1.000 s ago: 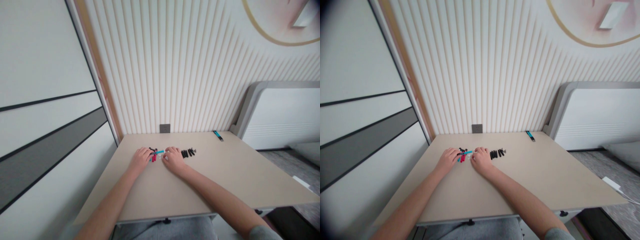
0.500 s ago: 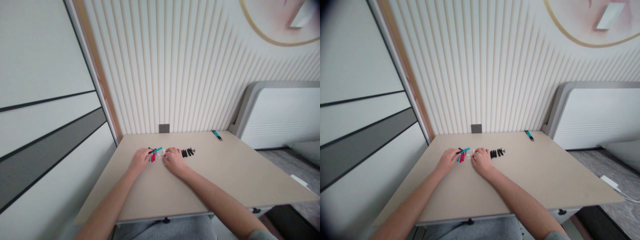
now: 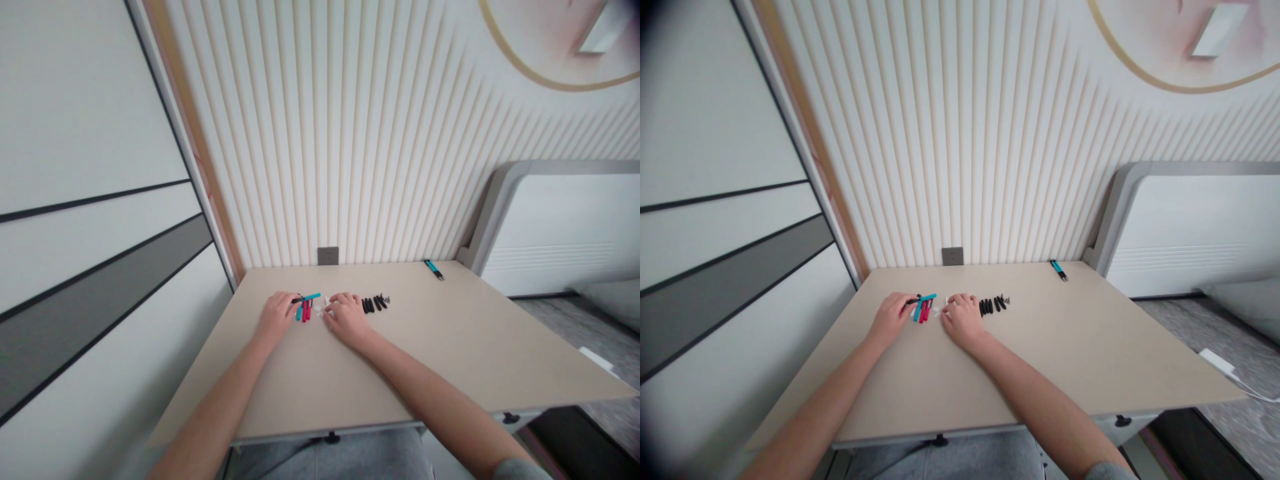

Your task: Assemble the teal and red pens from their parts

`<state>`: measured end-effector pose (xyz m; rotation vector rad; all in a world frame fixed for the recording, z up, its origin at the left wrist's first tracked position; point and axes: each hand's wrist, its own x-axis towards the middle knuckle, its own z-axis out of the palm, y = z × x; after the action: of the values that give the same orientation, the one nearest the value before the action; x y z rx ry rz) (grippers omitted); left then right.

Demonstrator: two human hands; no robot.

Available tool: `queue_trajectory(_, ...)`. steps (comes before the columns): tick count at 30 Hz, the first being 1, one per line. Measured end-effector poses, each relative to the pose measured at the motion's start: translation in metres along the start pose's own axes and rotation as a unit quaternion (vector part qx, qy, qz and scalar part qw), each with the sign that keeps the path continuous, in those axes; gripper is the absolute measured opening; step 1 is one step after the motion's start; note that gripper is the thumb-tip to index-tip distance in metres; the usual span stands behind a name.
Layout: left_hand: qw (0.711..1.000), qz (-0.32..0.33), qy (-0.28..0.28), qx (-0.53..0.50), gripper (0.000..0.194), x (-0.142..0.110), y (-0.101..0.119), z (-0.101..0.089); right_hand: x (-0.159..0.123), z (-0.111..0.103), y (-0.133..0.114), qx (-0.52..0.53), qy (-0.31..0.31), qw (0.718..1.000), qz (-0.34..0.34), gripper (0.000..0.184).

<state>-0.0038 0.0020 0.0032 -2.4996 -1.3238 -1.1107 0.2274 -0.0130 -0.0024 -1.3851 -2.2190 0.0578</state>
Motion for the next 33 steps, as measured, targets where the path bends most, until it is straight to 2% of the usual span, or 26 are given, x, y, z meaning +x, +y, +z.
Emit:
queue_trajectory(9, 0.999, 0.009, -0.015, 0.031, 0.015, -0.002, 0.001, 0.001, 0.003, 0.006, -0.008, -0.021, -0.009, 1.000, -0.005, 0.019)
queue_trajectory(12, 1.000, 0.009, -0.014, 0.026, 0.015, -0.001, 0.002, 0.000, 0.001, 0.002, 0.000, 0.018, 0.008, 1.000, 0.014, 0.017)
queue_trajectory(15, 0.999, 0.014, -0.020, 0.023, 0.015, -0.002, 0.001, 0.001, -0.001, -0.004, 0.014, 0.104, 0.019, 0.994, 0.041, 0.019)
queue_trajectory(19, 0.998, 0.033, -0.040, 0.025, 0.014, -0.003, 0.002, 0.003, -0.003, -0.009, 0.027, 0.193, 0.033, 0.980, 0.043, 0.019)
queue_trajectory(25, 0.995, 0.064, -0.066, 0.030, 0.016, -0.002, 0.009, 0.002, -0.004, -0.005, 0.023, 0.210, 0.065, 0.975, 0.027, 0.017)
queue_trajectory(33, 0.994, 0.067, -0.076, 0.029, 0.018, -0.002, 0.007, 0.005, -0.004, -0.006, 0.021, 0.214, 0.086, 0.973, 0.005, 0.014)
